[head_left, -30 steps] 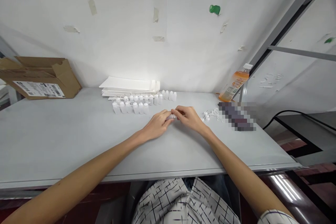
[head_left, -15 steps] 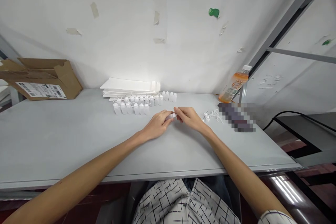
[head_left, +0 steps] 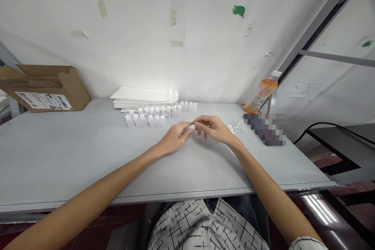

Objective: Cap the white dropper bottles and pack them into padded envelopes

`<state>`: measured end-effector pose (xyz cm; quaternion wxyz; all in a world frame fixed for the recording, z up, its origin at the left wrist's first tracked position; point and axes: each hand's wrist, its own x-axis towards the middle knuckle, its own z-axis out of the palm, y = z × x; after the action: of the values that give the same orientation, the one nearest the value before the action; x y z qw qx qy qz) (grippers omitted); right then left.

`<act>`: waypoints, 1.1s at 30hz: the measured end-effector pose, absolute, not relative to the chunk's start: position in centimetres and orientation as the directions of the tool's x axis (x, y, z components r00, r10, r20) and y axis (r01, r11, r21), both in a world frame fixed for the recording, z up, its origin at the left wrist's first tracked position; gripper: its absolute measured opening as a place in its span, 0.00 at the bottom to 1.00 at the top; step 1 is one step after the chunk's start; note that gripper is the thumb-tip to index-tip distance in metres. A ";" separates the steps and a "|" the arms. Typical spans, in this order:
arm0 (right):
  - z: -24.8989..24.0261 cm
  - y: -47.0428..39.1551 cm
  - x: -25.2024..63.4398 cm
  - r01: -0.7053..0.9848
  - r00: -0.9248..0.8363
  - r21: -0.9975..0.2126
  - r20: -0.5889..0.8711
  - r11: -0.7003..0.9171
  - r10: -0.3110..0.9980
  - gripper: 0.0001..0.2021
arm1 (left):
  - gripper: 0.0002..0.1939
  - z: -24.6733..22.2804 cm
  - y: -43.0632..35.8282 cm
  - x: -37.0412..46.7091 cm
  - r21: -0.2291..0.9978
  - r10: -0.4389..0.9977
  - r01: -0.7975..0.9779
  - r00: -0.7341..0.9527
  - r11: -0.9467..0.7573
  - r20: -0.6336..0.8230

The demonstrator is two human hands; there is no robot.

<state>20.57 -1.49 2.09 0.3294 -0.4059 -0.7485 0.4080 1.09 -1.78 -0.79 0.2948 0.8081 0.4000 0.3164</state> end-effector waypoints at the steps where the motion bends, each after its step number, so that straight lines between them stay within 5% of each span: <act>1: 2.1 -1.5 20.6 0.316 -0.459 -0.887 0.168 0.337 0.873 0.18 | 0.15 -0.8 -1.7 1.0 0.733 0.836 0.460 0.475 -0.501 0.274; 9: 1.3 -1.6 20.0 0.482 -0.443 -0.785 0.165 0.389 0.881 0.22 | 0.13 -0.9 -2.0 1.2 0.702 0.826 0.483 0.490 -0.524 0.279; 12: 1.5 -1.7 20.1 0.536 -0.434 -0.716 0.222 0.448 0.873 0.24 | 0.14 -0.7 -2.1 1.5 0.789 0.844 0.412 0.480 -0.456 0.237; 16: 1.8 -1.9 20.1 0.452 -0.447 -0.775 0.231 0.442 0.864 0.19 | 0.16 -0.4 -2.1 1.4 0.859 0.850 0.325 0.484 -0.395 0.208; 22: 1.3 -1.8 19.7 0.449 -0.466 -0.785 0.200 0.426 0.862 0.23 | 0.12 -0.7 -2.3 1.3 0.669 0.801 0.465 0.476 -0.580 0.364; 28: 1.4 -1.8 19.9 0.399 -0.440 -0.822 0.217 0.406 0.871 0.21 | 0.12 -0.5 -2.0 1.2 0.737 0.816 0.407 0.468 -0.540 0.340; 33: 1.2 -1.9 19.7 0.360 -0.442 -0.866 0.170 0.348 0.881 0.24 | 0.11 -0.6 -1.6 0.7 0.630 0.755 0.440 0.514 -0.640 0.407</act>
<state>19.65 -1.91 1.17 0.3299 -0.4127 -0.7517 0.3947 0.74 -1.65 -0.58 0.2308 0.8390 0.3561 0.3407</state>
